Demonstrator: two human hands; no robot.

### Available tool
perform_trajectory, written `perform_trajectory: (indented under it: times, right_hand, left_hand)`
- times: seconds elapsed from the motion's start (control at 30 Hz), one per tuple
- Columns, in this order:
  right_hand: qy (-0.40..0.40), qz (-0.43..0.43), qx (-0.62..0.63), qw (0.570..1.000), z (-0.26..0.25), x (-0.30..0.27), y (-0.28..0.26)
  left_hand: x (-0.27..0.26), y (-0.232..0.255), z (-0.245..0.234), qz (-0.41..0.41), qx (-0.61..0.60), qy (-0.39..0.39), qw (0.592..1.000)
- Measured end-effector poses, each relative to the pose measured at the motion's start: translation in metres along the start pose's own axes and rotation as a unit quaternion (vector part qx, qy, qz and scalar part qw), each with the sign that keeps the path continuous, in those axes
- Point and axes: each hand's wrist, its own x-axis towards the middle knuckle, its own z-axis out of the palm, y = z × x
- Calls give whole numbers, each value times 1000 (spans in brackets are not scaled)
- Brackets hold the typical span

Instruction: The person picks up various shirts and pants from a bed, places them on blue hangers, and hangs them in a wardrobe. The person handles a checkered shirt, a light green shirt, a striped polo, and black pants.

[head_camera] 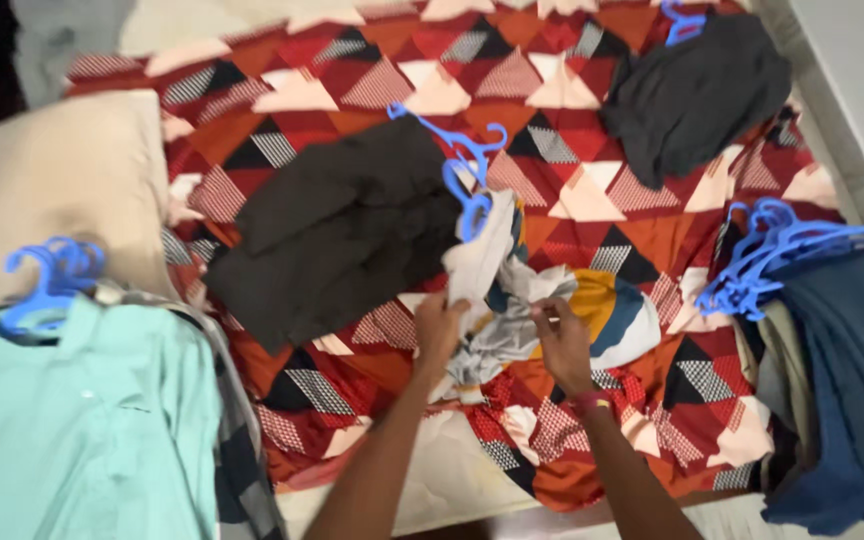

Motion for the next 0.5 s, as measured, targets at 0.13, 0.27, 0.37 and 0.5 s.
perform_trajectory:
  times: [0.13, 0.27, 0.37, 0.5]
  right_hand:
    - [17, 14, 30, 999, 14, 25, -68]
    - [-17, 18, -115, 993, 23, 31, -130]
    - [32, -77, -184, 979, 12, 21, -165]
    - [93, -192, -178, 961, -35, 8, -211]
  left_hand:
    - [-40, 90, -15, 5, 111, -1, 994]
    - [-85, 161, -37, 185, 200, 20, 962]
    - [-112, 205, -64, 206, 101, -28, 973]
    - [-124, 254, -115, 344, 0, -140, 928]
